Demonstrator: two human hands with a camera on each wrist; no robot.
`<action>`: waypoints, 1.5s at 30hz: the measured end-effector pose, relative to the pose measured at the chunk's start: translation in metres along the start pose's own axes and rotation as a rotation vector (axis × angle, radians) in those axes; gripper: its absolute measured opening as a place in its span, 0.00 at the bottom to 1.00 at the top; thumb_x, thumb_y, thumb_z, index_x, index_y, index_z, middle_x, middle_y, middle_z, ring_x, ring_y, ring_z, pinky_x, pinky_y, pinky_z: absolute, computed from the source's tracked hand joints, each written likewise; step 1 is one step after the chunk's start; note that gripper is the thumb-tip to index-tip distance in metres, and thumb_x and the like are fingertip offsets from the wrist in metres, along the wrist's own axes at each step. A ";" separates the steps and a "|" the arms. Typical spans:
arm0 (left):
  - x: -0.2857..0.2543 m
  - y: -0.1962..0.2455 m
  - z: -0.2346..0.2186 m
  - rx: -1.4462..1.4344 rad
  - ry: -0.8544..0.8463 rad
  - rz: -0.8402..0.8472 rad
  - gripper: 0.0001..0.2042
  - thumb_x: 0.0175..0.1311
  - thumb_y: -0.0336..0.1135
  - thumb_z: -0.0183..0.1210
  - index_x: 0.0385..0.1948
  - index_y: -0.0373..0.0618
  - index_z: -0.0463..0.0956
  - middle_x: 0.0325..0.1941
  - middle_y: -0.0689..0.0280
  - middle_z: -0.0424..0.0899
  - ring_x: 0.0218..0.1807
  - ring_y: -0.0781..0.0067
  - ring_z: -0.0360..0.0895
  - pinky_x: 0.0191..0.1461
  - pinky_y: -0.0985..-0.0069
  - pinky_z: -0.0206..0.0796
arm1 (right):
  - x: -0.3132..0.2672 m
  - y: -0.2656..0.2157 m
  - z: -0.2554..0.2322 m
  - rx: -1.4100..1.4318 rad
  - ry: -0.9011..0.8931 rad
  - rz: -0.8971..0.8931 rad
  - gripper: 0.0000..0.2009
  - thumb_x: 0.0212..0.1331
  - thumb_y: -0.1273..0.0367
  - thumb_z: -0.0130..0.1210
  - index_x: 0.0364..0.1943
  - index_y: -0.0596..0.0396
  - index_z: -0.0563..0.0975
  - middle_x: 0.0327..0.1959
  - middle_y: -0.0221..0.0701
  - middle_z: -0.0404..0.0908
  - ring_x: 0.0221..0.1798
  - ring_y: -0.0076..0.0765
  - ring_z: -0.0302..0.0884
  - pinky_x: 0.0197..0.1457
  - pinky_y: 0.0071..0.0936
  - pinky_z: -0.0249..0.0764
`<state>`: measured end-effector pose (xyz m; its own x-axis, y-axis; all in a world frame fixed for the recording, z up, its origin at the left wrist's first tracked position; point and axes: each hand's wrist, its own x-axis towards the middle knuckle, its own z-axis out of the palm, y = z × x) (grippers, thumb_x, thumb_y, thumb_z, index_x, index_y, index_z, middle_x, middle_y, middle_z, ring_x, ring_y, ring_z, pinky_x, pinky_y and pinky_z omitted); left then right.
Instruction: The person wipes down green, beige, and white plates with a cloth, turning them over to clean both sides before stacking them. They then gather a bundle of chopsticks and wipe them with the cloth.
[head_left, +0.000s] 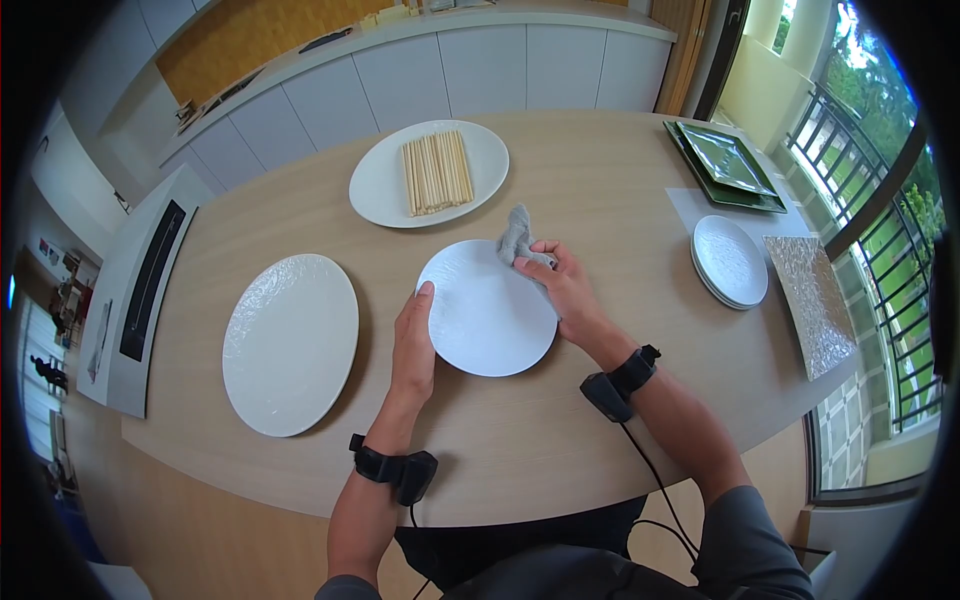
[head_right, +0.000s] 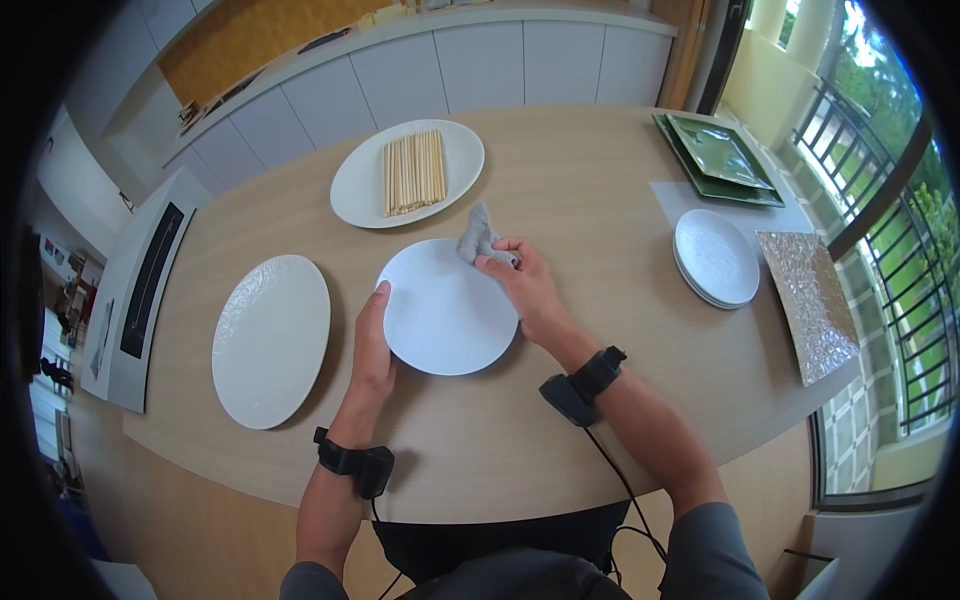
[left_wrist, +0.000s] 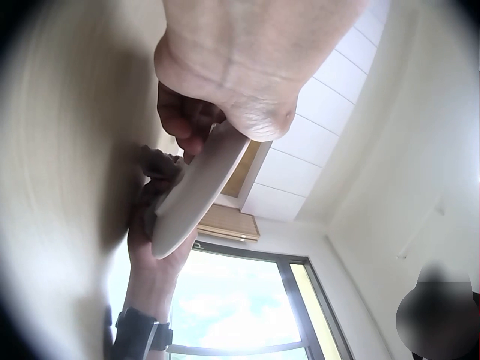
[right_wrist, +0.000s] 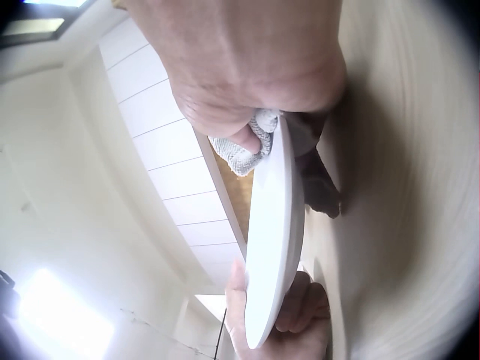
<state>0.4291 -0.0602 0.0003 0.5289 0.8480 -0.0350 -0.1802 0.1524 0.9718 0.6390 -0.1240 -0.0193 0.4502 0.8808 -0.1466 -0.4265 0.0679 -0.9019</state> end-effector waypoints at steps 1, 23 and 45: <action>0.000 0.000 0.001 -0.022 -0.003 -0.013 0.28 0.78 0.51 0.44 0.58 0.29 0.71 0.57 0.57 0.78 0.60 0.71 0.73 0.67 0.75 0.60 | 0.000 0.000 0.000 0.000 0.000 0.000 0.21 0.61 0.70 0.65 0.54 0.55 0.68 0.41 0.36 0.78 0.38 0.30 0.81 0.36 0.29 0.79; -0.006 0.002 0.008 0.044 -0.018 0.117 0.22 0.74 0.43 0.53 0.60 0.36 0.69 0.55 0.61 0.78 0.57 0.74 0.73 0.63 0.75 0.62 | -0.001 -0.002 0.002 0.009 0.037 0.008 0.20 0.61 0.70 0.64 0.54 0.54 0.68 0.42 0.37 0.78 0.38 0.30 0.80 0.36 0.29 0.79; -0.008 -0.006 0.011 0.026 0.010 0.037 0.22 0.72 0.35 0.52 0.65 0.36 0.66 0.58 0.59 0.78 0.59 0.70 0.74 0.65 0.73 0.63 | 0.002 0.002 0.000 -0.018 0.059 -0.012 0.20 0.59 0.70 0.65 0.53 0.52 0.69 0.38 0.34 0.77 0.35 0.27 0.78 0.33 0.27 0.77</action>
<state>0.4347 -0.0734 -0.0028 0.5136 0.8580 -0.0009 -0.1780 0.1075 0.9781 0.6388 -0.1220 -0.0209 0.5012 0.8506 -0.1591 -0.4071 0.0695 -0.9107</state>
